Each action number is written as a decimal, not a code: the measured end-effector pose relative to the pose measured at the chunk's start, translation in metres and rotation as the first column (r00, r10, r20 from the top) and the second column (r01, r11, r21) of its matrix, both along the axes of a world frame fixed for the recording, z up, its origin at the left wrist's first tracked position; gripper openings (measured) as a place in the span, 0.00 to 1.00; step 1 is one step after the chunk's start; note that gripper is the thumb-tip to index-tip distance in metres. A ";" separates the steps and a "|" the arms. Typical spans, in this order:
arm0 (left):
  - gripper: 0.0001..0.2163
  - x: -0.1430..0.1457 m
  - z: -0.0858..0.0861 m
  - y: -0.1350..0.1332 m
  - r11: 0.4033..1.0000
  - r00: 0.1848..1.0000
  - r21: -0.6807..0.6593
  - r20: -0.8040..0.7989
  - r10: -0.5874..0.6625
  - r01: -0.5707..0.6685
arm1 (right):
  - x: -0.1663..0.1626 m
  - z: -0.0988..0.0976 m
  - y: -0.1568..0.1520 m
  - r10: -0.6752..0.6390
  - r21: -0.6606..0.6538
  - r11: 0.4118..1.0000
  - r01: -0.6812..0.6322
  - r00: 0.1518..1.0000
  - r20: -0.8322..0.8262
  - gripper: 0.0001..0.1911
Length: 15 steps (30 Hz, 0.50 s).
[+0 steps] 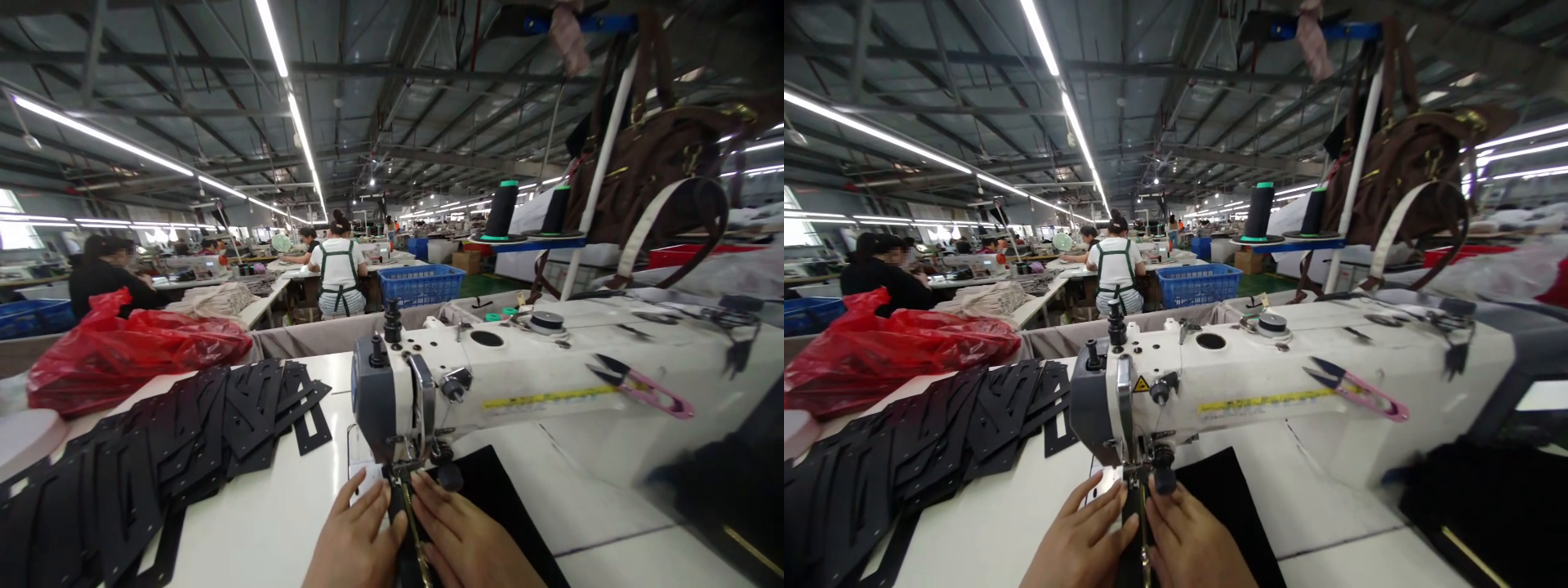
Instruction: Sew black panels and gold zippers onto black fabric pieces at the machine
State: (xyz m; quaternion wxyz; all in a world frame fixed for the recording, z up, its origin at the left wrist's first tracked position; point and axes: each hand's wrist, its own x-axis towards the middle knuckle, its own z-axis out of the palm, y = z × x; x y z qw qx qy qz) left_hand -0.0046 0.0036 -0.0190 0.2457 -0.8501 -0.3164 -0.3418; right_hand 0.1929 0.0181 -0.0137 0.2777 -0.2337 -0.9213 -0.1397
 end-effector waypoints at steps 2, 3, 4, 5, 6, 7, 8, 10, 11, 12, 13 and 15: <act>0.10 -0.002 0.004 -0.001 1.000 1.000 -0.025 -0.013 0.000 -0.001 | 0.000 -0.003 0.000 0.001 -0.009 1.000 -0.002 0.999 -0.038 0.18; 0.09 -0.002 0.006 -0.002 0.999 1.000 -0.038 -0.024 -0.002 0.001 | -0.001 -0.005 0.000 0.001 -0.002 1.000 -0.001 0.999 -0.046 0.19; 0.09 -0.003 0.007 -0.003 0.999 1.000 -0.050 -0.030 -0.003 0.002 | -0.001 -0.007 0.001 -0.001 0.009 1.000 0.002 0.999 -0.046 0.19; 0.09 -0.003 0.007 -0.003 0.998 0.999 -0.063 -0.032 -0.002 0.000 | -0.002 -0.009 0.001 -0.006 0.023 1.000 0.006 0.999 -0.043 0.19; 0.09 -0.003 0.008 -0.003 0.997 0.999 -0.079 -0.037 -0.002 0.000 | -0.002 -0.010 0.002 -0.008 0.035 0.999 0.009 0.999 -0.037 0.18; 0.09 -0.003 0.008 -0.004 0.996 1.000 -0.092 -0.031 0.002 -0.005 | -0.003 -0.010 0.002 -0.011 0.042 0.999 0.012 1.000 -0.029 0.18; 0.09 -0.003 0.007 -0.004 0.994 1.000 -0.105 -0.021 0.007 -0.009 | -0.003 -0.010 0.001 -0.014 0.042 0.999 0.015 1.000 -0.023 0.18; 0.10 -0.001 0.007 -0.005 0.993 1.000 -0.121 0.010 0.016 -0.014 | -0.004 -0.005 -0.001 -0.021 0.029 0.999 0.021 1.000 -0.007 0.18; 0.10 0.000 0.007 -0.006 0.992 1.000 -0.128 0.020 0.014 -0.011 | -0.004 -0.002 -0.003 -0.023 0.017 1.000 0.023 1.000 0.006 0.18; 0.10 0.001 0.007 -0.006 0.992 0.999 -0.129 0.039 0.015 -0.010 | -0.003 0.001 -0.004 -0.025 0.004 1.000 0.025 1.000 0.017 0.18; 0.09 0.003 0.007 -0.006 0.991 0.998 -0.130 0.058 0.019 -0.012 | -0.003 0.004 -0.006 -0.027 -0.009 1.000 0.028 0.999 0.025 0.18; 0.09 0.004 0.008 -0.006 0.991 0.996 -0.132 0.079 0.030 -0.019 | -0.002 0.008 -0.007 -0.027 -0.032 0.999 0.028 0.999 0.025 0.18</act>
